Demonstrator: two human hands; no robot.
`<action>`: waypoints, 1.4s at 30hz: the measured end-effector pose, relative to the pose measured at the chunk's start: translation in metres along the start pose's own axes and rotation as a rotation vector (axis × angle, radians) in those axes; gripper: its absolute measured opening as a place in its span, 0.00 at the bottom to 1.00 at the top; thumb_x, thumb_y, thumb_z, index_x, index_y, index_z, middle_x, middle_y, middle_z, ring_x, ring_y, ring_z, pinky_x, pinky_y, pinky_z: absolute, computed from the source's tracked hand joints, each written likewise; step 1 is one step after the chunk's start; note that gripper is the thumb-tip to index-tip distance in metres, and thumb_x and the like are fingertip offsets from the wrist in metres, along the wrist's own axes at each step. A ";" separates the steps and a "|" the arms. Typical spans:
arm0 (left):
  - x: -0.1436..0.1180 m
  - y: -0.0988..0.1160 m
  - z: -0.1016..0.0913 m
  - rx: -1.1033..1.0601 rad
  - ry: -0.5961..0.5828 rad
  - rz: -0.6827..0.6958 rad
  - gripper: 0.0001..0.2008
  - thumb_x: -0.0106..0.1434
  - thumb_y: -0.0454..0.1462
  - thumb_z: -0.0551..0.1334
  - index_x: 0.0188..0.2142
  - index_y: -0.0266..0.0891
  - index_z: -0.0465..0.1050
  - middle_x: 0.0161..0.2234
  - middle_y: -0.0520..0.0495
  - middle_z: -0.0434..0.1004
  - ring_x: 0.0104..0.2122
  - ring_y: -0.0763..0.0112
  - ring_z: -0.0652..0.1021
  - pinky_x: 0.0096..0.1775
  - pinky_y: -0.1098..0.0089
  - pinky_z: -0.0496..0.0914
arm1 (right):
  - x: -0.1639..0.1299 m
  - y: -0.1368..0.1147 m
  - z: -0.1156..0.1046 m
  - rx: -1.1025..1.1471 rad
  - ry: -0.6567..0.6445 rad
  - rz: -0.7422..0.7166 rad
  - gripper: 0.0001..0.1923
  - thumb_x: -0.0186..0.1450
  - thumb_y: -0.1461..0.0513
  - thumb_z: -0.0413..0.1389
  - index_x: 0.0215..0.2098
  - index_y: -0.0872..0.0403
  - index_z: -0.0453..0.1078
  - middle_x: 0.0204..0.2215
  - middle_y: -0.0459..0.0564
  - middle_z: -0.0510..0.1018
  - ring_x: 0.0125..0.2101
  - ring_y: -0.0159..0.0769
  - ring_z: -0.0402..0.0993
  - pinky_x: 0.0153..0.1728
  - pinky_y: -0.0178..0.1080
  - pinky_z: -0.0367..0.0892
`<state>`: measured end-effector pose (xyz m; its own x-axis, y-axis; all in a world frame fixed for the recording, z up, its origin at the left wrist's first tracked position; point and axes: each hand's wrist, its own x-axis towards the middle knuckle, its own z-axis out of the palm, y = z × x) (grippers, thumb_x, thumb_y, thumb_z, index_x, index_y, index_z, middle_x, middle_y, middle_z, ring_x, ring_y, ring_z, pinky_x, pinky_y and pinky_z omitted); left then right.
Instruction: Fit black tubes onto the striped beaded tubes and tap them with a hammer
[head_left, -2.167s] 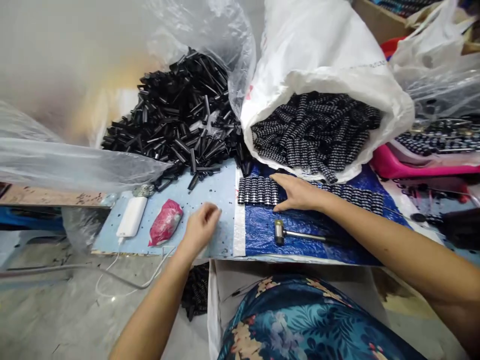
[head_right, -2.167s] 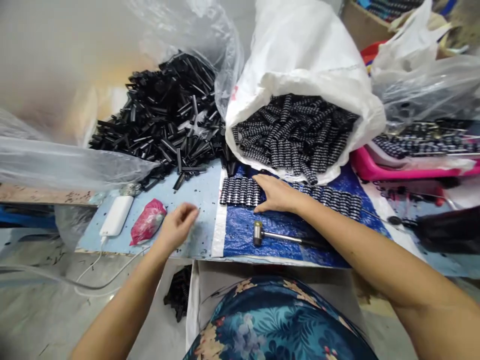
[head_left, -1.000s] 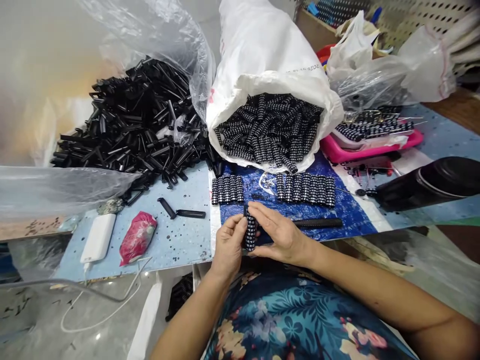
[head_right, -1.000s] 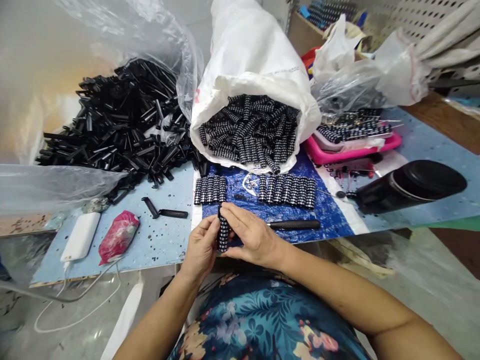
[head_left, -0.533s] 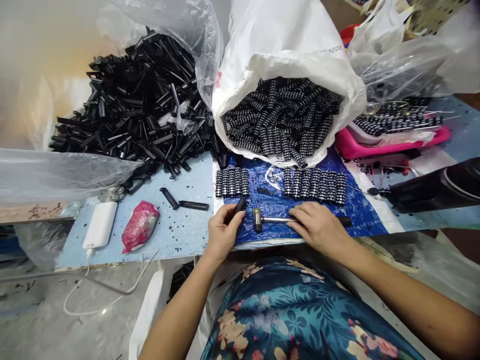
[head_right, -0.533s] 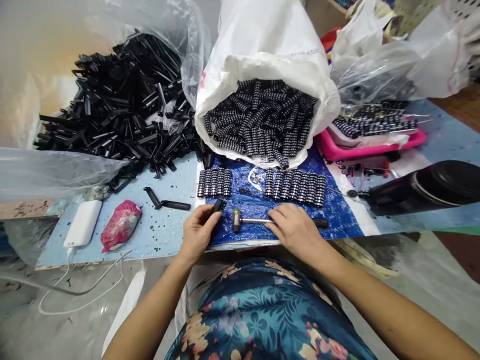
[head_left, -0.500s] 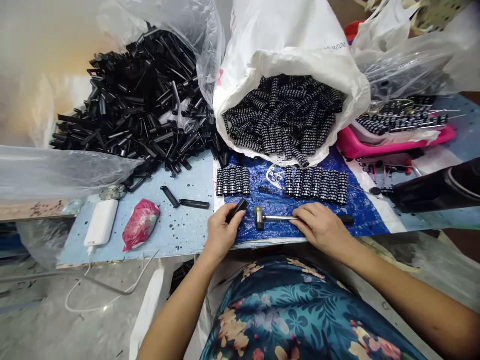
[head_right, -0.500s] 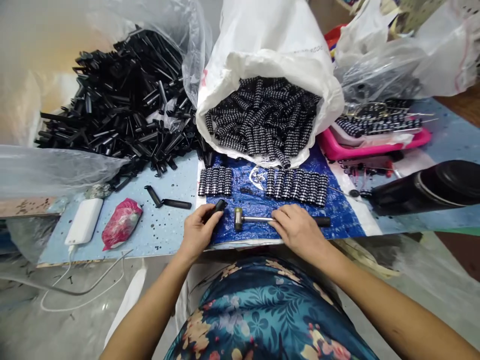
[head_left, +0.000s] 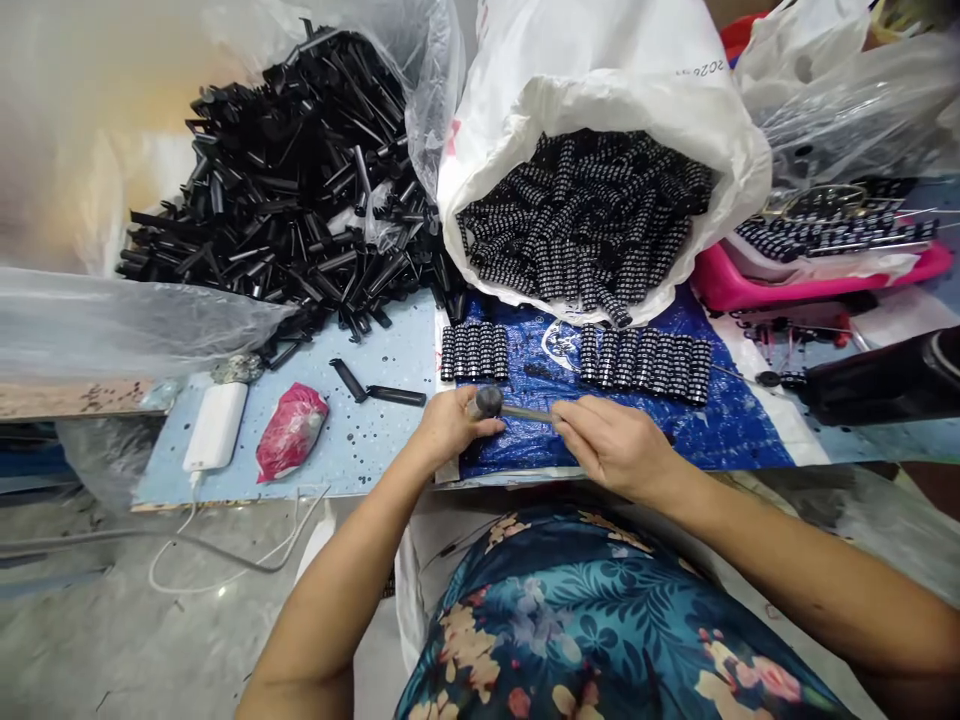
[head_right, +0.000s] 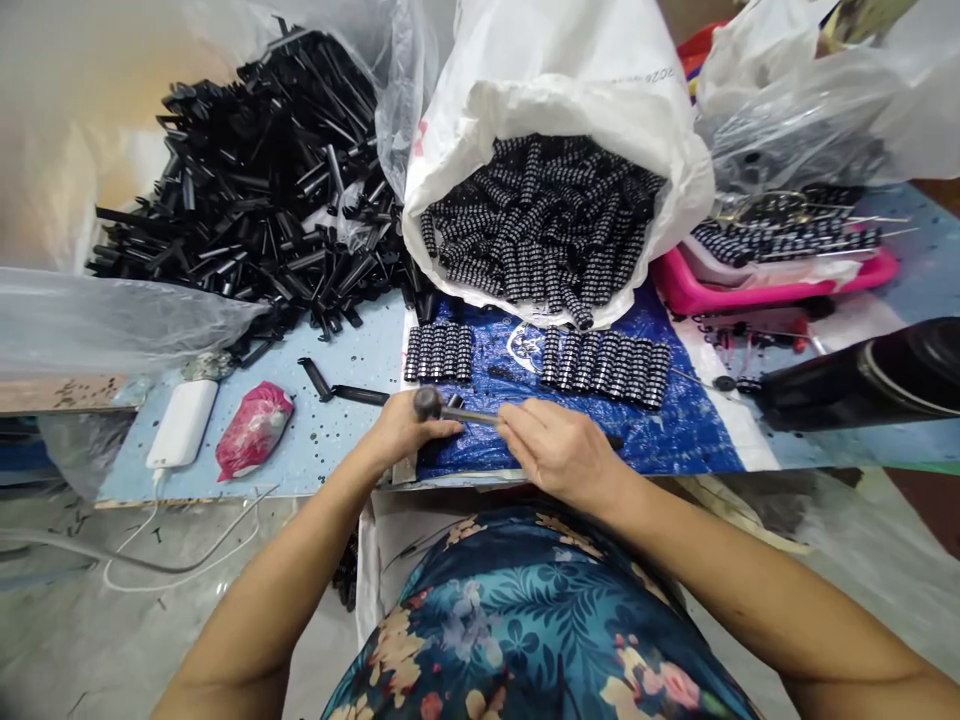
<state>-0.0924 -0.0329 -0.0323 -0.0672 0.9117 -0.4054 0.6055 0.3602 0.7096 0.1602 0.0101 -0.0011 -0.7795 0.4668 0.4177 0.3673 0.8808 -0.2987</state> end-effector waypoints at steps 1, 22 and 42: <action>0.003 0.000 -0.003 -0.003 -0.031 -0.004 0.18 0.48 0.45 0.73 0.27 0.38 0.68 0.22 0.55 0.66 0.24 0.74 0.64 0.28 0.71 0.54 | 0.000 -0.003 0.001 0.079 0.049 -0.046 0.10 0.73 0.66 0.49 0.51 0.59 0.66 0.35 0.53 0.74 0.32 0.37 0.70 0.33 0.39 0.67; -0.097 -0.054 -0.086 0.315 -0.077 0.007 0.19 0.64 0.48 0.60 0.47 0.38 0.74 0.36 0.46 0.75 0.35 0.65 0.74 0.37 0.68 0.66 | 0.018 0.045 0.013 0.125 -0.120 0.026 0.26 0.68 0.53 0.60 0.60 0.55 0.63 0.54 0.57 0.72 0.54 0.46 0.69 0.55 0.48 0.68; -0.058 -0.036 -0.022 -0.669 0.467 -0.025 0.21 0.63 0.49 0.62 0.24 0.38 0.57 0.18 0.54 0.62 0.18 0.78 0.61 0.24 0.74 0.56 | 0.042 0.038 0.026 0.310 -0.146 0.113 0.45 0.58 0.45 0.67 0.66 0.51 0.56 0.60 0.60 0.61 0.59 0.53 0.63 0.59 0.55 0.64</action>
<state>-0.1278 -0.0947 -0.0214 -0.4879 0.8369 -0.2482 0.0081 0.2887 0.9574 0.1279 0.0608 -0.0169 -0.8151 0.5242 0.2467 0.3018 0.7476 -0.5916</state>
